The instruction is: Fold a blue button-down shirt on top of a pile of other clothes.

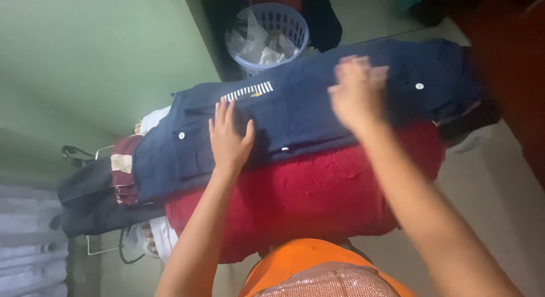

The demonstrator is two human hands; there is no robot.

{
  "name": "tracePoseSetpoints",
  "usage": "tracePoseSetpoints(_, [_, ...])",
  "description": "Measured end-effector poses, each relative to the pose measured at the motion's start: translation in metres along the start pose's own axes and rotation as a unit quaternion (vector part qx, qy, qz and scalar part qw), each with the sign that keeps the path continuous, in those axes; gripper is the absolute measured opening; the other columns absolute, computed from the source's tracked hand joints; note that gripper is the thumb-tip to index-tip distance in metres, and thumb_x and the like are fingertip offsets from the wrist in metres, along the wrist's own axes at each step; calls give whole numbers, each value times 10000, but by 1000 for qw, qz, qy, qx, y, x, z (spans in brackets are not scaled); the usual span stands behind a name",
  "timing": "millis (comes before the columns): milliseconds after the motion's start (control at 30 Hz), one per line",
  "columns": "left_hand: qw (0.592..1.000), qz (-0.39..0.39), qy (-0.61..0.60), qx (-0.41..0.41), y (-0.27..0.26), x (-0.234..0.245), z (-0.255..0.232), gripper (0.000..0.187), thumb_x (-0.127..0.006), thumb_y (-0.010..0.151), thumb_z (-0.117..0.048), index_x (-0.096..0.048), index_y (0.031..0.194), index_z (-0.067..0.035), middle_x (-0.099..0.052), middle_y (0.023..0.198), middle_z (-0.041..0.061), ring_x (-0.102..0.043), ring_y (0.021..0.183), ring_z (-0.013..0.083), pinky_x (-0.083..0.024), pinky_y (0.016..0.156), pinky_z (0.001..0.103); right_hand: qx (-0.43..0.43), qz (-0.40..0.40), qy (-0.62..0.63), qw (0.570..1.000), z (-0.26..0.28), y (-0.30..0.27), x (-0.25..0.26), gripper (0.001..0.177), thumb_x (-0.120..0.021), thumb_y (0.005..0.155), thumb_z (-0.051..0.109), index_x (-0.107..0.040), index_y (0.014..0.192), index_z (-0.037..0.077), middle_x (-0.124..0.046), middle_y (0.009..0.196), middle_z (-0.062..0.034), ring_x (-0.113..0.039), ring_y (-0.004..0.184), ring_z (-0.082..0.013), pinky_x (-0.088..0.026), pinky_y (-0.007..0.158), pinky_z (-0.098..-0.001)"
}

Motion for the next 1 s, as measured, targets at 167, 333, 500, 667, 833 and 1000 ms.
tracePoseSetpoints(167, [996,19,48,-68,40,-34,28,620,-579,1008,-383,-480,1537,-75,-417,1635,153,-303,1554,341,-185,1238,569,216,98,104,966,56,-11,-101,655,-598,972,417,-466,1520,83,-407,1616,-138,-312,1523,-316,-205,1187,-650])
tracePoseSetpoints(333, [988,105,115,-13,45,-13,35,685,-538,962,-537,-495,1501,-117,-422,1582,137,-319,1495,338,-190,1216,537,249,147,64,955,14,11,-111,711,-479,991,570,-376,1578,181,-345,1649,-116,-287,1519,-304,-186,1186,-634])
tracePoseSetpoints(500, [971,67,217,81,51,-9,87,651,-473,996,-540,-525,1471,-98,-399,1603,158,-275,1519,348,-135,1209,609,128,171,-65,975,-56,49,-103,694,-470,972,602,-399,1556,234,-351,1608,-73,-277,1485,-283,-125,1171,-655])
tracePoseSetpoints(667, [951,39,285,110,87,-23,125,597,-531,967,-442,-549,1449,-90,-422,1576,175,-282,1482,399,-155,1146,670,13,162,-96,982,-90,102,-138,524,-490,1037,467,-559,1458,163,-441,1629,-46,-327,1541,-236,-132,1247,-645])
tracePoseSetpoints(833, [991,0,113,76,121,-42,154,564,-573,1011,-442,-581,1427,-62,-508,1515,207,-409,1420,405,-311,1171,593,36,172,-33,984,-90,157,-211,455,-501,1007,335,-641,1399,152,-491,1581,-70,-365,1493,-259,-169,1239,-612])
tracePoseSetpoints(1000, [962,160,179,131,153,-30,141,361,-593,965,-385,-747,1215,-174,-664,1351,71,-564,1315,278,-335,1127,592,43,380,13,924,-62,186,-248,401,-489,981,278,-664,1336,217,-588,1470,-31,-488,1400,-252,-257,1192,-615])
Point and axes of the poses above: each hand's wrist, its own y-axis towards the middle knuckle, its own x-axis out of the back of the hand, z = x × y, the point moved 1 cm from there along y, towards the middle knuckle
